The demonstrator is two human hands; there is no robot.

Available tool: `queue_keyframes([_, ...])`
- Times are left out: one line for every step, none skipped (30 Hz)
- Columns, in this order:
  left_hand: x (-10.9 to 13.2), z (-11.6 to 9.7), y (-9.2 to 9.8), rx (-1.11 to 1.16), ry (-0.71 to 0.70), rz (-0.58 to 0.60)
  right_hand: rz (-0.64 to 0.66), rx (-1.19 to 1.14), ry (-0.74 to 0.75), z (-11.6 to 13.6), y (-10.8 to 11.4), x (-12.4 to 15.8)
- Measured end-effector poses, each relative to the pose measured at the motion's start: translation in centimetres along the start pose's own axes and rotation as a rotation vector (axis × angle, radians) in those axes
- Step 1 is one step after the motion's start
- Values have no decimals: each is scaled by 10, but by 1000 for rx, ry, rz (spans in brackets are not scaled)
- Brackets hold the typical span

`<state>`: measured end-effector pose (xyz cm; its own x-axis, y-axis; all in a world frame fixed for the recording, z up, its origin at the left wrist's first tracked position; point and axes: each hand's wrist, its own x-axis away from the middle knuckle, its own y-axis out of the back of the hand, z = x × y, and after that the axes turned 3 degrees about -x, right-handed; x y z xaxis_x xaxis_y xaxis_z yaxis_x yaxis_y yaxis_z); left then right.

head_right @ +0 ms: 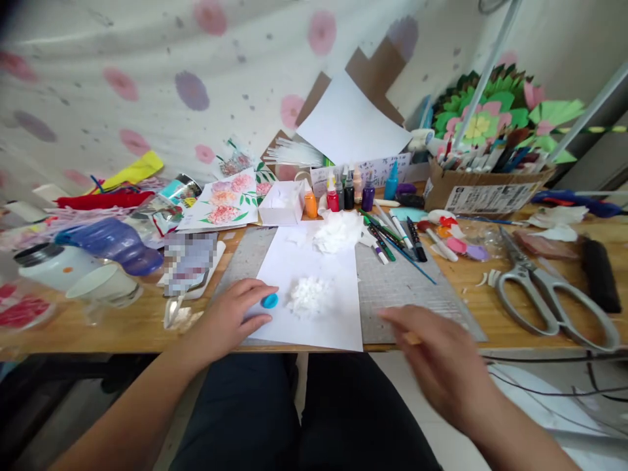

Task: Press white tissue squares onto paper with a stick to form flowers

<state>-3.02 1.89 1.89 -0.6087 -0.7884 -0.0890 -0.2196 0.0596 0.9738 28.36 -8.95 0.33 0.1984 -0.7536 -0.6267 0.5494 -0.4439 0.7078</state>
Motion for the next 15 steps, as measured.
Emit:
queue_keyframes([-3,-2,-2,0,-13,-5,101,-4,51,2,-3,1])
queue_keyframes([-5,-3,-3,-5,-23,-3,235,16,74,5,-7,1])
queue_keyframes([-6,-4,-3,-9,-30,1,303,57,83,9,-12,0])
queue_keyframes([-6,-4,-3,-9,-33,0,340,96,97,12,-16,-2])
queue_keyframes([-5,-4,-3,-7,-33,-10,374,133,96,16,-20,-4])
queue_keyframes([-2,-3,-3,-6,-34,-27,382,165,99,19,-22,-6])
queue_keyframes([1,-3,-4,-10,-35,-47,389,188,101,21,-24,-6])
queue_keyframes([6,-2,-5,-22,-39,-62,394,205,102,23,-26,-6])
queue_keyframes([11,-1,-7,-39,-45,-67,398,216,106,23,-27,-6])
queue_keyframes([16,0,-9,-60,-51,-59,402,221,113,22,-28,-4])
queue_keyframes([21,1,-11,-80,-54,-39,403,224,124,21,-30,-3])
queue_keyframes([26,2,-12,-97,-50,-13,397,225,137,19,-31,-1])
queue_keyframes([30,3,-14,-111,-43,12,387,225,151,17,-32,0])
queue_keyframes([33,5,-15,-121,-35,31,375,224,166,16,-33,1])
queue_keyframes([35,7,-15,-126,-28,46,365,224,176,14,-34,2])
